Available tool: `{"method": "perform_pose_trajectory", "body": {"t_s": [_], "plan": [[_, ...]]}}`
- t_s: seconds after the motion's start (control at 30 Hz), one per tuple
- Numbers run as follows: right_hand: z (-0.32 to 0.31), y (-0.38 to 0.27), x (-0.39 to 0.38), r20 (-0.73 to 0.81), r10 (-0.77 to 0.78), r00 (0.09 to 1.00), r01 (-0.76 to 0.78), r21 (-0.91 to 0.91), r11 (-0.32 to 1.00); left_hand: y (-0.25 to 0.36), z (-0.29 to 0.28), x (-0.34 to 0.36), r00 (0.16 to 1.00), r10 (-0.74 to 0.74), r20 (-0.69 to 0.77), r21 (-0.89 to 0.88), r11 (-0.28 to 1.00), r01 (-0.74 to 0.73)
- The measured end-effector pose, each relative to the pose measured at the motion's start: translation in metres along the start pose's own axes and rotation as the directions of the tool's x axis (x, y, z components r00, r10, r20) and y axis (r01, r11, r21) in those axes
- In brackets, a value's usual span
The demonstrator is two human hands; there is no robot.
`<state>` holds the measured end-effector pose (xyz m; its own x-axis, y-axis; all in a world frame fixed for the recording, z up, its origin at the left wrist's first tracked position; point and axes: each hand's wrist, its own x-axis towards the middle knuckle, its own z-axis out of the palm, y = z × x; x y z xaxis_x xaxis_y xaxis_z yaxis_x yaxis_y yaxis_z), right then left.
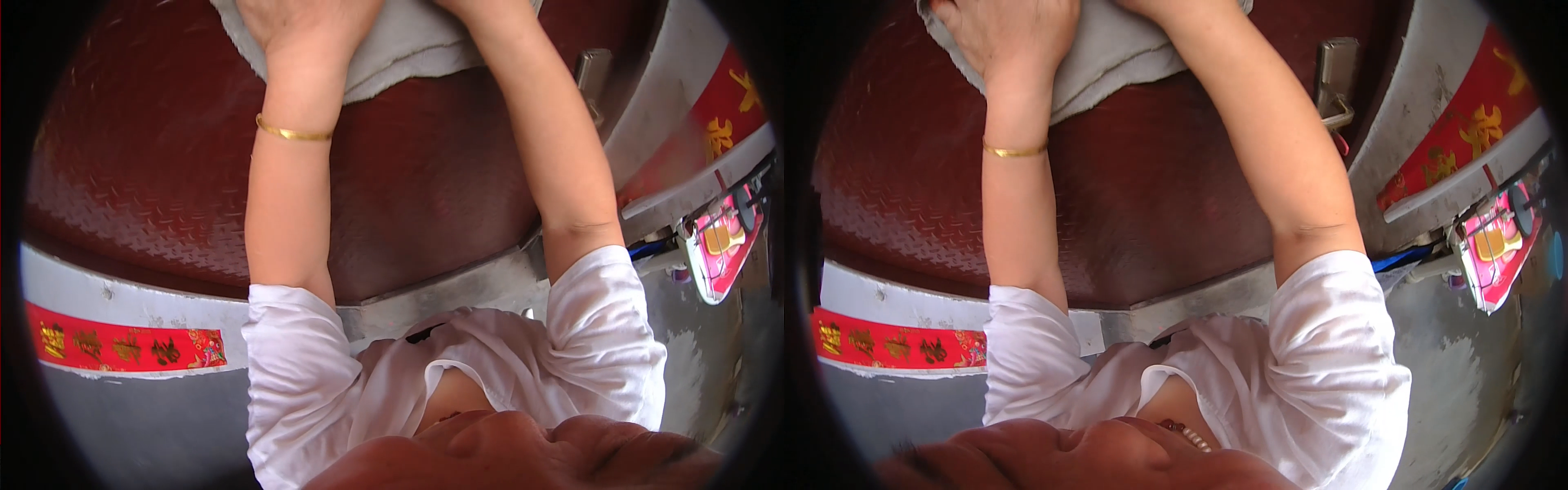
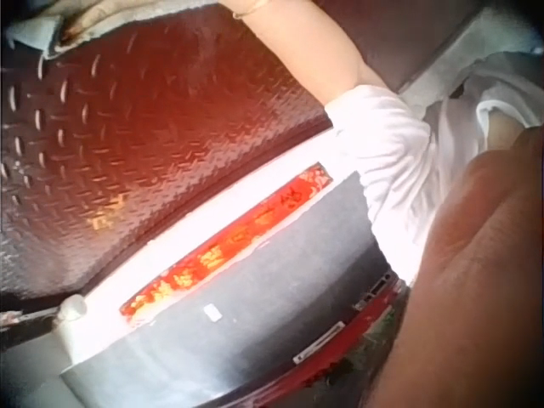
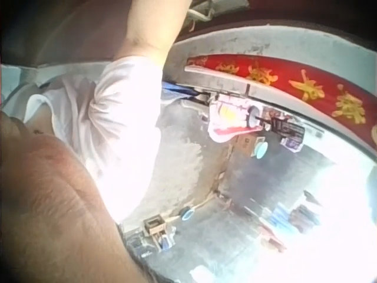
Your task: The person unfolds a cloth and wipes down the surface of a door with it using both hands.
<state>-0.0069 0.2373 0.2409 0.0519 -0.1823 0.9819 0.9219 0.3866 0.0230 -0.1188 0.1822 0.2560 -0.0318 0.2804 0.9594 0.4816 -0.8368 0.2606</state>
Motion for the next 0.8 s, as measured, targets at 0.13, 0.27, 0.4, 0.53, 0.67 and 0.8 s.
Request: {"method": "perform_pose_trajectory", "body": {"t_s": [0.13, 0.27, 0.4, 0.53, 0.67, 0.8], "plan": [[-0.014, 0.002, -0.050, 0.164, 0.080, 0.983, -0.090, 0.050, 0.995, -0.014, 0.008, -0.042, 0.984, 0.173, -0.039, 0.161, 0.973, -0.164], [-0.038, 0.006, -0.090, 0.334, 0.167, 0.928, -0.184, 0.019, 0.983, -0.050, 0.014, -0.086, 0.876, 0.381, 0.294, 0.830, 0.352, -0.432], [-0.054, 0.007, -0.131, 0.429, 0.190, 0.883, -0.197, -0.029, 0.980, -0.059, 0.013, -0.125, 0.880, 0.311, 0.359, 0.749, 0.466, -0.471], [-0.051, 0.017, -0.173, 0.260, 0.153, 0.953, -0.172, 0.054, 0.984, -0.063, 0.021, -0.164, 0.876, 0.246, 0.415, 0.721, 0.499, -0.481], [-0.064, 0.026, -0.225, 0.335, 0.169, 0.927, -0.184, 0.015, 0.983, -0.073, 0.033, -0.209, 0.849, 0.209, 0.486, 0.683, 0.515, -0.518], [-0.086, 0.028, -0.287, 0.480, 0.218, 0.850, -0.248, 0.000, 0.969, -0.082, 0.042, -0.261, 0.801, 0.137, 0.583, 0.632, 0.544, -0.552]]}}
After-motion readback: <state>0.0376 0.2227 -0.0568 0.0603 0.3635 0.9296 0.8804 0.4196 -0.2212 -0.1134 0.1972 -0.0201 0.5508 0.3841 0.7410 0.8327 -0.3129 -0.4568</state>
